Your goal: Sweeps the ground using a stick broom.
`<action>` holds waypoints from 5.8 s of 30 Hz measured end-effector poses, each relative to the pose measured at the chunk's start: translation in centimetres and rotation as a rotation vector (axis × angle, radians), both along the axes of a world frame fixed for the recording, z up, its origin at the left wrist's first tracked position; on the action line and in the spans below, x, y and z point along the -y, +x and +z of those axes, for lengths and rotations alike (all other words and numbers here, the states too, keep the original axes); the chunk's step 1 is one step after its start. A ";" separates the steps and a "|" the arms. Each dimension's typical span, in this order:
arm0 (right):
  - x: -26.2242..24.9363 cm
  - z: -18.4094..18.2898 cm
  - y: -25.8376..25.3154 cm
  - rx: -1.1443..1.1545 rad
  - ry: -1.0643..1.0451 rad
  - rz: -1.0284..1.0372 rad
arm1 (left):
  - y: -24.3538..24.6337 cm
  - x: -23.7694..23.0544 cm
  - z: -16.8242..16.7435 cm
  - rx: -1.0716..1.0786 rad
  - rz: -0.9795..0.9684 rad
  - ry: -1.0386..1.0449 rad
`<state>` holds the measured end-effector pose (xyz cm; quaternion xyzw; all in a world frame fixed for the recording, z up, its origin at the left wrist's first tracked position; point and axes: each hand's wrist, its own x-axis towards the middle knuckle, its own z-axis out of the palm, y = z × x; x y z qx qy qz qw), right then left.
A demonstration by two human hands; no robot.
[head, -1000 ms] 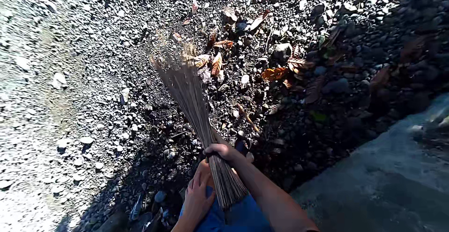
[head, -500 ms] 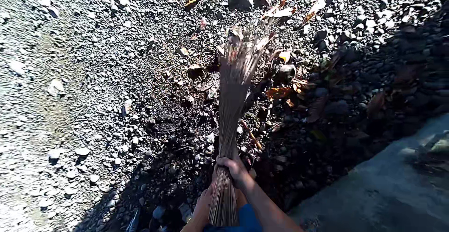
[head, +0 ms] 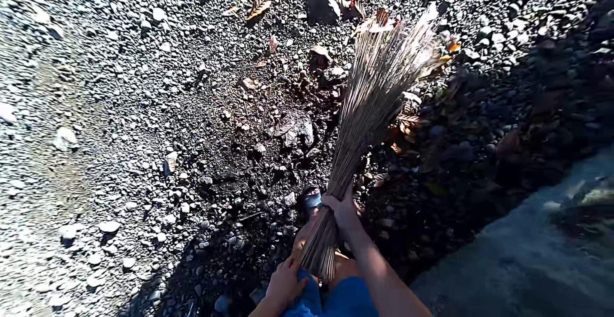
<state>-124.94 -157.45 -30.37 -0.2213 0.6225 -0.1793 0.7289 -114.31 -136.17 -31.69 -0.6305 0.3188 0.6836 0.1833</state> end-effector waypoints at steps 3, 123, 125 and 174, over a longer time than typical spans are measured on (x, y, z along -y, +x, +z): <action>-2.4 2.6 -2.3 0.240 0.260 0.147 | 0.4 0.2 -0.4 -0.021 -0.044 0.025; -13.3 13.2 -50.9 0.347 0.530 -0.769 | -22.7 14.2 -0.8 0.132 -0.462 -0.124; -11.1 11.7 -50.2 0.447 0.629 -0.816 | -22.6 15.5 -1.8 0.110 -0.466 -0.091; 28.0 4.7 -34.4 -0.271 0.014 -0.164 | -13.0 22.3 -4.3 0.066 0.440 0.083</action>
